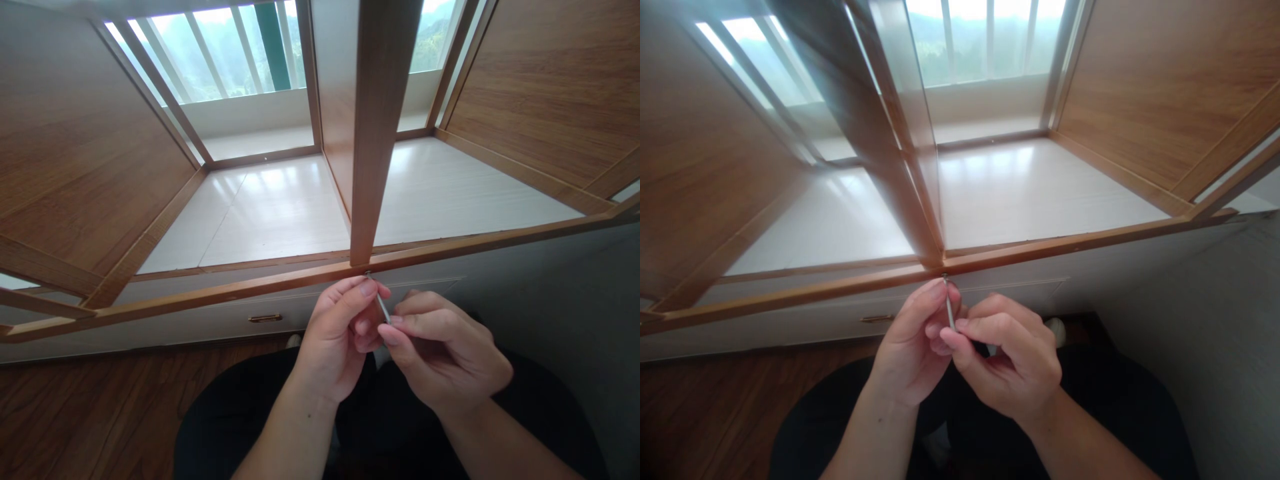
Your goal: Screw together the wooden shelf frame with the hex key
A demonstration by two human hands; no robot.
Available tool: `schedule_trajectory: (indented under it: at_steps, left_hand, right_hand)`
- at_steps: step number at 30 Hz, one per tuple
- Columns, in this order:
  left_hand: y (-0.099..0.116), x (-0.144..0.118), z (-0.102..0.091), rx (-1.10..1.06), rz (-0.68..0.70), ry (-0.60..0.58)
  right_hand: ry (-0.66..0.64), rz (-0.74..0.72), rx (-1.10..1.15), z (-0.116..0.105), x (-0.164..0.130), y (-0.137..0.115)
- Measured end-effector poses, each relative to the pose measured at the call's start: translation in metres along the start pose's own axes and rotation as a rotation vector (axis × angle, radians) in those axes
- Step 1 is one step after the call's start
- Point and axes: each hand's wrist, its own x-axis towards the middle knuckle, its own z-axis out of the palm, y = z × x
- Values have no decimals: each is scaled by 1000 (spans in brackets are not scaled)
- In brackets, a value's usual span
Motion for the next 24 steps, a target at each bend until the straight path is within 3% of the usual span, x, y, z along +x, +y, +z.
schedule_trajectory:
  at_steps: [6,14,24]
  left_hand:
    - [0,1,1,33,9,39]
    - [-1,-1,3,22,38,-1]
    - [-1,-3,0,47,47,-21]
  right_hand:
    - [-69,106,156,3,1,-3]
    - [-115,86,193,1,-2,-1]
    - [3,75,100,-2,-14,5]
